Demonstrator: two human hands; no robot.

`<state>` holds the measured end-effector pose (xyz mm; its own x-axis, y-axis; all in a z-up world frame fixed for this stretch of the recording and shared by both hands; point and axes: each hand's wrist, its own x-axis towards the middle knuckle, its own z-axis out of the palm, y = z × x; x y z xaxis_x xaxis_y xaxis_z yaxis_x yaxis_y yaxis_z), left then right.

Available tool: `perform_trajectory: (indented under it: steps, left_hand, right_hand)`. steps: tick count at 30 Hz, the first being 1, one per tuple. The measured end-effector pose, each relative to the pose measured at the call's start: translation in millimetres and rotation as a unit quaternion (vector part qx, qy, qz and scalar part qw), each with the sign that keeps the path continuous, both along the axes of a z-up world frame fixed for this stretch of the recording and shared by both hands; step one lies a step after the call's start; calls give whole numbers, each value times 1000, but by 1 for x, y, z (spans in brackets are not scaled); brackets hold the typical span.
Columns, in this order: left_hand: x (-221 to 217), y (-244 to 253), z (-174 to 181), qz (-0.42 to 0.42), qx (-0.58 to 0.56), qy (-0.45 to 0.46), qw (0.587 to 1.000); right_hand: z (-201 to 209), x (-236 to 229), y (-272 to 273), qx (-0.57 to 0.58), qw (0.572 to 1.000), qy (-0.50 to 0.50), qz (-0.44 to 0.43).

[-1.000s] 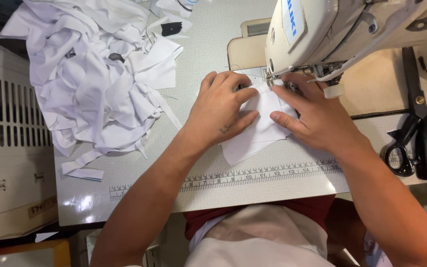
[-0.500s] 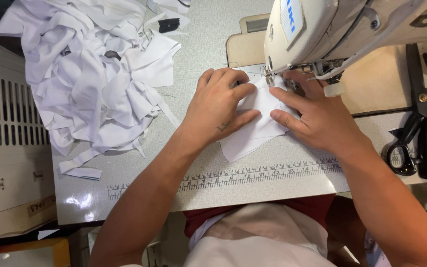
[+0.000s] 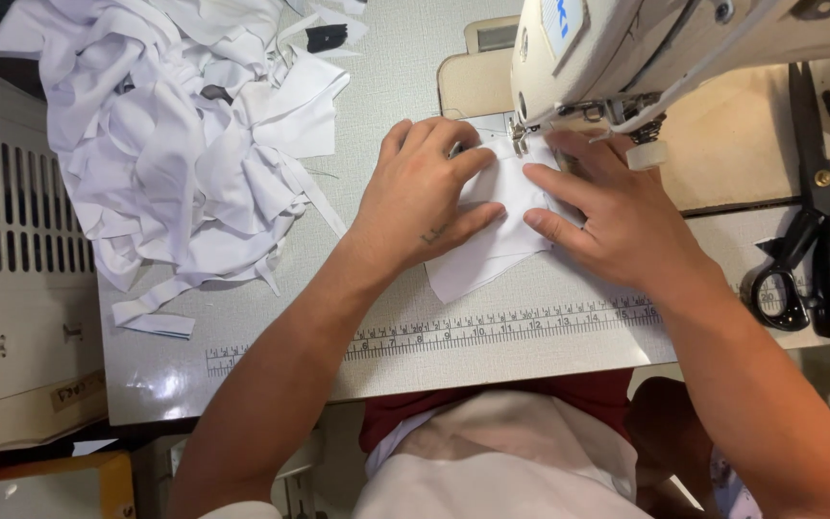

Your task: Folding small white fabric scraps and trimming them with scissors at a sewing station

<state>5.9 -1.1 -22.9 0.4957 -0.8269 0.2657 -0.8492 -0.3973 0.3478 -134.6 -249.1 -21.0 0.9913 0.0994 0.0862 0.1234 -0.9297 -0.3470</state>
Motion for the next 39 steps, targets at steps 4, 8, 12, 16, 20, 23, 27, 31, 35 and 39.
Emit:
perform_trajectory:
  steps: [4, 8, 12, 16, 20, 23, 27, 31, 35, 39]
  left_hand:
    - [-13, -6, 4, -17, -11, -72, 997]
    - [-18, -4, 0, -21, 10, -81, 996]
    - [-14, -2, 2, -20, 39, -59, 997]
    - [-19, -2, 2, -47, 7, -67, 997]
    - [-29, -8, 0, -106, -4, -61, 992]
    - [-32, -8, 2, -94, 29, -84, 992]
    - [-38, -12, -4, -112, 9, -98, 989]
    - [-44, -22, -29, -104, -52, -152, 982]
    - [-44, -21, -23, -83, -98, -157, 979]
    - [-43, -20, -10, -104, -95, -102, 985]
  right_hand:
    - [3, -17, 9, -66, 988, -110, 88]
    - [-10, -40, 20, -128, 983, -100, 87]
    - [-19, -54, 24, -129, 985, -89, 68]
    - [-37, -53, 18, -27, 978, -195, 62]
    - [-53, -49, 10, 10, 966, -258, 34]
    - [-50, -50, 9, 19, 966, -255, 22]
    - [-44, -48, 9, 44, 962, -268, 9]
    - [-49, -45, 3, 45, 962, -268, -4]
    - [-45, -42, -2, 79, 955, -285, 4]
    - [-24, -35, 15, 99, 953, -284, 37]
